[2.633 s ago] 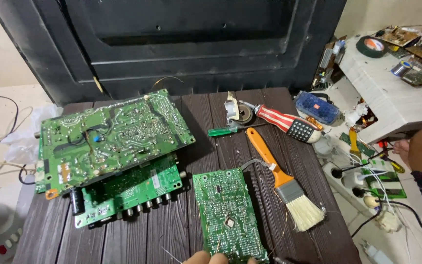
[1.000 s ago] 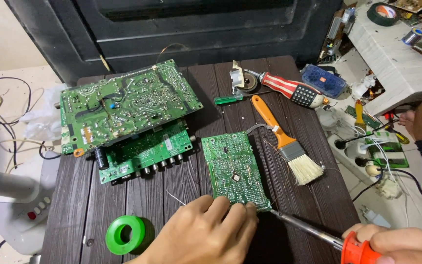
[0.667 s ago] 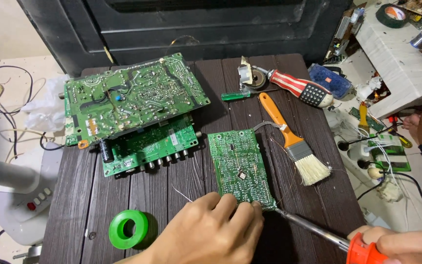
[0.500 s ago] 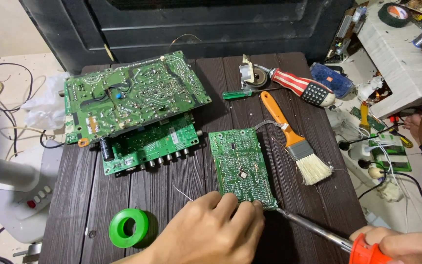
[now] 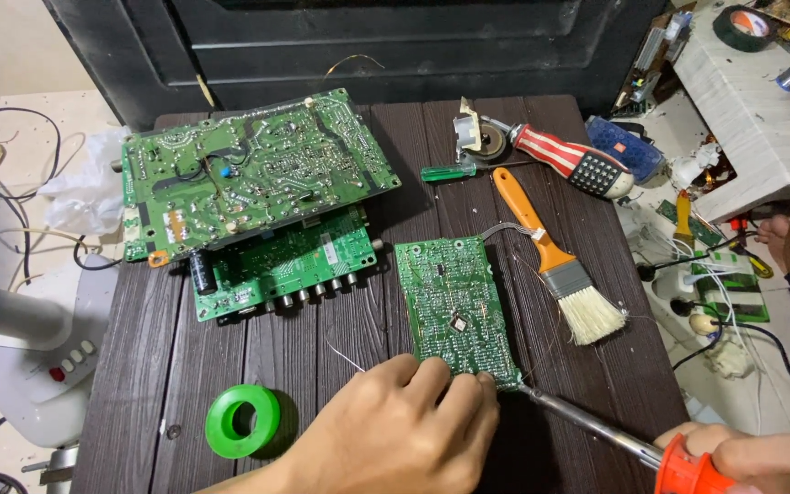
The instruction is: The person solders components onto a printed circuit board by hand, holding the circuit board in one hand and applying a handheld soldering iron to the components with the other.
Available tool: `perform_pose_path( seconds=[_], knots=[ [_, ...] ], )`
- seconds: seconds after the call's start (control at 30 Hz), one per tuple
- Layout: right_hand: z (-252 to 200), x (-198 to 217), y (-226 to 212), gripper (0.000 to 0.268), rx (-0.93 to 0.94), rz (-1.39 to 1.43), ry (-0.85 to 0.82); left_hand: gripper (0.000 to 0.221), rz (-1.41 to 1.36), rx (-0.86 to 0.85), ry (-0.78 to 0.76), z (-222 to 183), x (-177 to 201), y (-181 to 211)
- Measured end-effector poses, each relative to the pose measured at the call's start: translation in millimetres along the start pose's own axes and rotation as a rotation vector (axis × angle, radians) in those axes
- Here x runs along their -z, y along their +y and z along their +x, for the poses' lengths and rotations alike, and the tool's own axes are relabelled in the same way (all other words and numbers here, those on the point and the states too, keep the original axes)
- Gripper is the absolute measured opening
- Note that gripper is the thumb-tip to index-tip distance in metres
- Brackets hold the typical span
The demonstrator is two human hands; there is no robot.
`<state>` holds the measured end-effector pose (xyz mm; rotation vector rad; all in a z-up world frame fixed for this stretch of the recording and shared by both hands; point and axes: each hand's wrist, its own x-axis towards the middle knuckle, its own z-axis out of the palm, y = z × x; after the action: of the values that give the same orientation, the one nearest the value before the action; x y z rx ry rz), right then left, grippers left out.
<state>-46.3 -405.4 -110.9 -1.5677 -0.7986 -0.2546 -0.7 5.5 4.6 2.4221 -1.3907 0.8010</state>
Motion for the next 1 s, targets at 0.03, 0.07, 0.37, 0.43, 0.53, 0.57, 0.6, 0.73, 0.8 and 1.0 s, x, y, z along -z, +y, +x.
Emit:
perform_pose_path(
  seconds=[0.03, 0.07, 0.37, 0.43, 0.53, 0.57, 0.6, 0.73, 0.8, 1.0],
  knots=[
    [-4.7, 9.0, 0.9, 0.013, -0.079, -0.072, -0.060, 0.013, -0.011, 0.002, -0.001, 0.2, 0.4, 0.2],
    [-9.3, 18.0, 2.0, 0.012, -0.158, -0.143, -0.120, 0.014, -0.021, 0.004, -0.003, 0.4, 0.8, 0.2],
    [-5.9, 46.8, -4.8, 0.026, -0.384, -0.199, -0.360, 0.006, -0.009, 0.003, -0.007, 0.2, 0.5, -0.2],
    [5.7, 41.7, -8.1, 0.023, -0.345, -0.226, -0.385, 0.009, -0.018, 0.003, -0.009, 0.2, 0.7, 0.1],
    [-39.3, 71.3, 22.0, 0.019, -0.398, -0.243, -0.407, 0.011, -0.027, 0.003, -0.010, 0.2, 0.8, 0.1],
    [-64.6, 87.5, 38.0, 0.026, -0.492, -0.232, -0.403, 0.011, -0.026, 0.002, -0.008, 0.1, 0.8, 0.1],
    [-45.3, 67.3, 25.9, 0.026, -0.492, -0.232, -0.403, 0.011, -0.026, 0.002, -0.008, 0.1, 1.1, -0.1],
    [-25.2, 30.7, 13.0, 0.017, -0.134, -0.037, -0.117, 0.014, -0.026, 0.000, -0.007, 0.5, 1.7, -0.2],
    [-37.1, 34.3, 23.0, 0.025, -0.108, -0.027, -0.060, 0.014, -0.035, 0.001, -0.009, 0.6, 1.8, -0.3],
    [-58.3, 56.7, 52.5, 0.033, -0.100, -0.070, -0.134, 0.015, -0.033, 0.001, 0.006, 1.1, 3.0, -0.4]
  ],
)
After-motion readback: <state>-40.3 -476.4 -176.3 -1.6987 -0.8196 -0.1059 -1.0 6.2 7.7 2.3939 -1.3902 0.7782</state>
